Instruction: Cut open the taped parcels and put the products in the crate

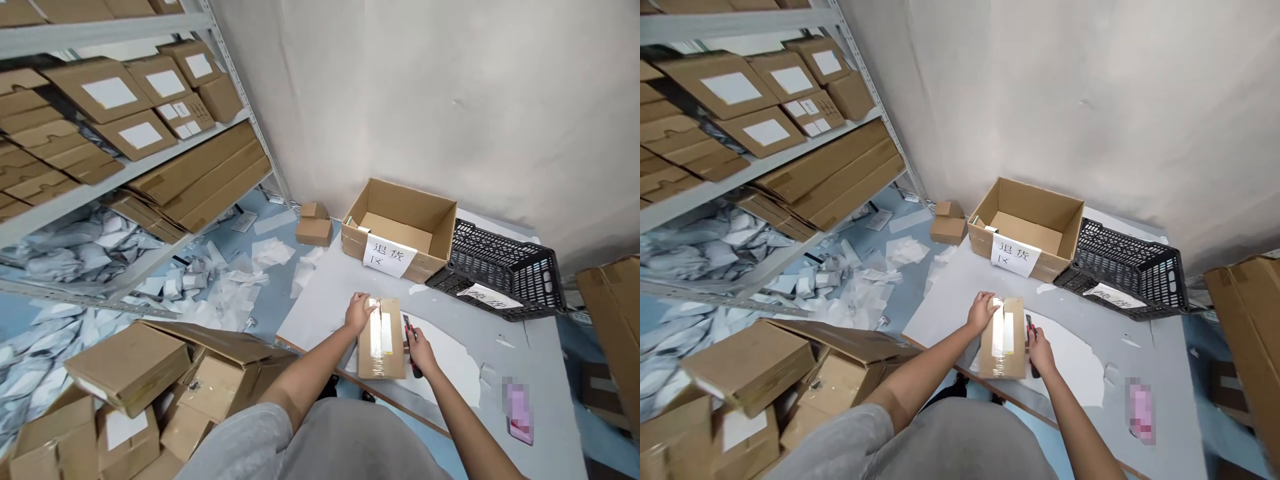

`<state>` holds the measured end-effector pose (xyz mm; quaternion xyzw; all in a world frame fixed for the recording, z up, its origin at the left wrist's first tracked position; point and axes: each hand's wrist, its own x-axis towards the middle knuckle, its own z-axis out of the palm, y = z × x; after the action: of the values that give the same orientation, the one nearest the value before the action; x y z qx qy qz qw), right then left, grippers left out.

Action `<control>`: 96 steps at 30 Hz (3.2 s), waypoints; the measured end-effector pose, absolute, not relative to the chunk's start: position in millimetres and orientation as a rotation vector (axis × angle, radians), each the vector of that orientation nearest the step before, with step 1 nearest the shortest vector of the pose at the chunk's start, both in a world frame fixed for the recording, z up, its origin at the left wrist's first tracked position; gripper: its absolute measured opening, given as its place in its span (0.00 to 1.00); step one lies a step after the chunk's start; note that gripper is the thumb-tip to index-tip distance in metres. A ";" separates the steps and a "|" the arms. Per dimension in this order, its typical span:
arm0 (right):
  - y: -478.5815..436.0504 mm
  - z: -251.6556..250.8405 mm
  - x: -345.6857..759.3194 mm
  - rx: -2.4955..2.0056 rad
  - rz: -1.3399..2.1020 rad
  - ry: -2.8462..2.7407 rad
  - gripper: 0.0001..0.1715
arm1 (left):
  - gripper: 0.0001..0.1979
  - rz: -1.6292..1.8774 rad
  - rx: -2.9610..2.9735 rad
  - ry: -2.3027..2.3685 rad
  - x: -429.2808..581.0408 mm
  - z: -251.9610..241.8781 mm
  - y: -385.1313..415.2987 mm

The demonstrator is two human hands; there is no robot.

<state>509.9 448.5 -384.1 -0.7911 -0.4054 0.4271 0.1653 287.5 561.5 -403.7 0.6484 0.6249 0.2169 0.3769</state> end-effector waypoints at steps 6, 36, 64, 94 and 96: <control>444.8 -377.4 501.9 -2.138 1.039 -0.996 0.26 | 0.44 0.373 1.770 1.712 318.1 -415.1 537.0; 454.4 -388.6 508.1 -2.391 0.870 -1.052 0.30 | 0.42 0.162 2.155 1.203 308.2 -413.2 528.2; 481.6 -334.5 525.7 -2.374 1.194 -1.710 0.25 | 0.35 0.202 2.544 1.327 331.8 -426.3 495.2; 485.5 -347.1 524.5 -2.367 1.128 -1.782 0.23 | 0.33 0.296 2.510 1.330 325.9 -443.0 503.5; 490.7 -351.1 520.6 -2.347 1.104 -1.749 0.24 | 0.34 0.289 2.509 1.307 325.2 -444.4 500.8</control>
<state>520.6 490.7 -351.1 -0.7503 -0.5590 0.3530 0.0066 325.2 500.8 -444.4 0.8726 0.4544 0.1004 0.1484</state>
